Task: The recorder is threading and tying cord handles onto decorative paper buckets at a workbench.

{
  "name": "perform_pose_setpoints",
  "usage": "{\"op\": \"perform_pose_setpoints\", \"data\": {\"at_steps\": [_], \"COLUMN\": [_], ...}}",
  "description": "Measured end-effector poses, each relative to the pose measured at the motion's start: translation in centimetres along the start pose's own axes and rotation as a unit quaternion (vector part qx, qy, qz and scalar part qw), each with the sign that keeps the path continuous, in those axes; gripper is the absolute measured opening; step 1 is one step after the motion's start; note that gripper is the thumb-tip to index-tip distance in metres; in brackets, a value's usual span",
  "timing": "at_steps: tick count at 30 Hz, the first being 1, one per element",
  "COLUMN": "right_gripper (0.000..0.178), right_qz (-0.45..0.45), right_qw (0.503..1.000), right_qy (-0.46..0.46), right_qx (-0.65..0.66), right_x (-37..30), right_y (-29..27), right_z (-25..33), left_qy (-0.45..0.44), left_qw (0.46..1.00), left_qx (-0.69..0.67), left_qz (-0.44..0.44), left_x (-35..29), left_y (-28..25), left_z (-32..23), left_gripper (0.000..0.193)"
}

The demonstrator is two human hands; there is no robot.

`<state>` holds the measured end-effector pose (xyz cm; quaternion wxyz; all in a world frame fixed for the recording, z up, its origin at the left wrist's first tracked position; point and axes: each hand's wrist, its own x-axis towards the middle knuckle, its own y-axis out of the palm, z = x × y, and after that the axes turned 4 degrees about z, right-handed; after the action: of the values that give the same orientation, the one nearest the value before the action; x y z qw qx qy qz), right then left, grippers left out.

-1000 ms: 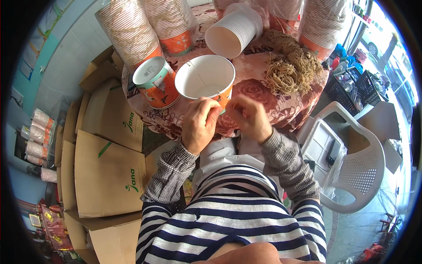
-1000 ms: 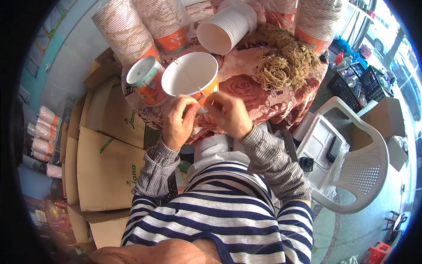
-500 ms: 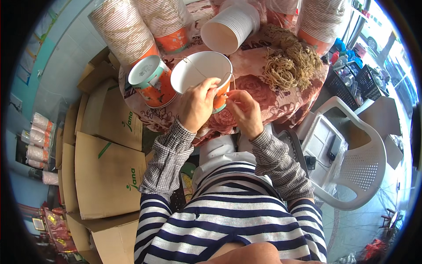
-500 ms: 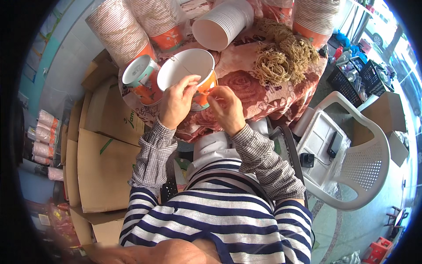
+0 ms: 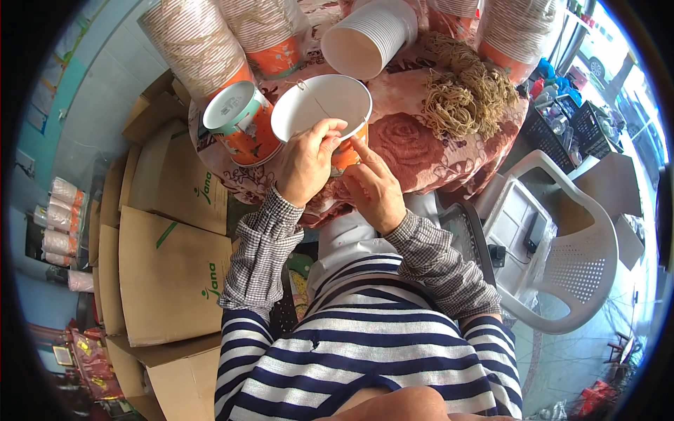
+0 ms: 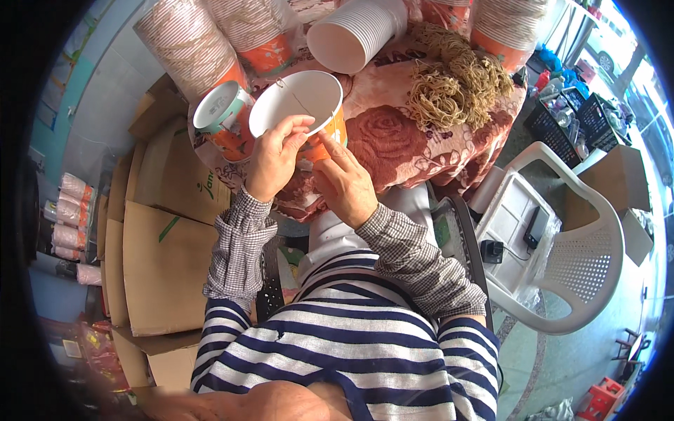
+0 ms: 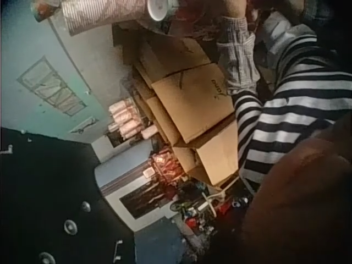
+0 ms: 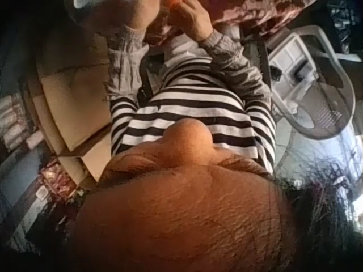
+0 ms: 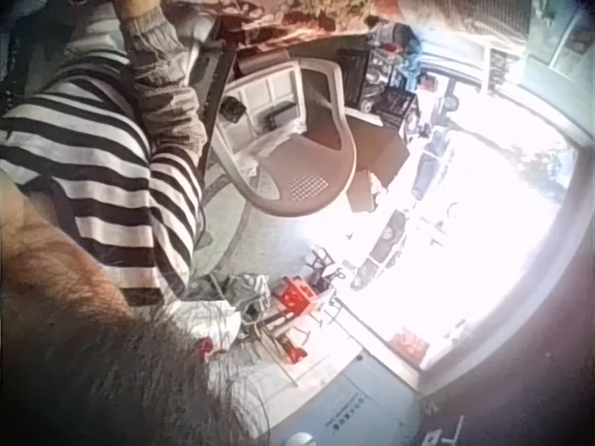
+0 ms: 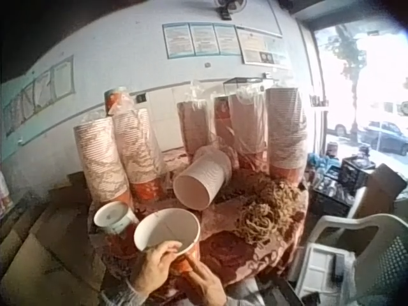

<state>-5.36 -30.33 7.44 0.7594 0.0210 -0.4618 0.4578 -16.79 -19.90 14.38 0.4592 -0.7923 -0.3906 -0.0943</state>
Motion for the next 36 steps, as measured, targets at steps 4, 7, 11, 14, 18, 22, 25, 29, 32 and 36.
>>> {"op": "perform_pose_setpoints", "data": {"at_steps": [4,7,11,14,18,22,25,29,32,36], "right_gripper": [0.015,0.013,0.015,0.017,0.018,0.016,0.012,0.011,0.009,0.014], "right_qz": [0.077,0.134,0.021,-0.022,-0.033,0.117,0.102,-0.037,-0.142,-0.109], "right_qw": [0.990,0.989,0.994,0.999,0.996,0.992,0.990,0.991,0.976,0.958], "right_qy": [-0.111,-0.064,0.031,-0.009,-0.077,0.039,0.069,0.076,0.127,0.194], "right_qx": [-0.037,0.019,0.102,0.040,-0.040,0.016,0.063,0.101,0.109,0.181], "right_x": [-0.5,-1.9,-1.2,0.1,1.0,-0.2,-1.4,-0.6,1.1,0.3], "right_y": [0.6,0.8,0.6,-0.2,-0.4,-0.1,0.4,-1.1,-3.9,-4.1], "right_z": [-0.6,0.3,0.3,0.2,0.2,-0.5,-0.6,-1.0,-2.7,-5.3], "left_qy": [-0.004,-0.007,-0.015,-0.004,0.010,-0.002,-0.018,0.022,0.050,0.005], "left_qw": [1.000,0.999,0.999,0.999,0.999,0.998,0.998,0.999,0.998,0.999], "left_qx": [-0.010,-0.044,-0.033,-0.039,-0.043,-0.051,-0.058,-0.042,-0.025,-0.032], "left_qz": [-0.001,0.009,0.021,0.015,0.014,0.023,0.024,0.028,0.027,0.028], "left_x": [0.0,0.0,0.1,0.0,0.1,0.1,0.1,0.1,0.2,0.2], "left_y": [0.0,-0.1,-0.4,-0.1,-0.1,-0.1,-0.2,-0.1,0.0,-0.3], "left_z": [0.2,0.3,-0.1,0.2,0.3,0.3,0.3,0.7,0.7,-0.6], "left_gripper": [0.020,0.020,0.019,0.018,0.017,0.018,0.020,0.025,0.027,0.027]}}
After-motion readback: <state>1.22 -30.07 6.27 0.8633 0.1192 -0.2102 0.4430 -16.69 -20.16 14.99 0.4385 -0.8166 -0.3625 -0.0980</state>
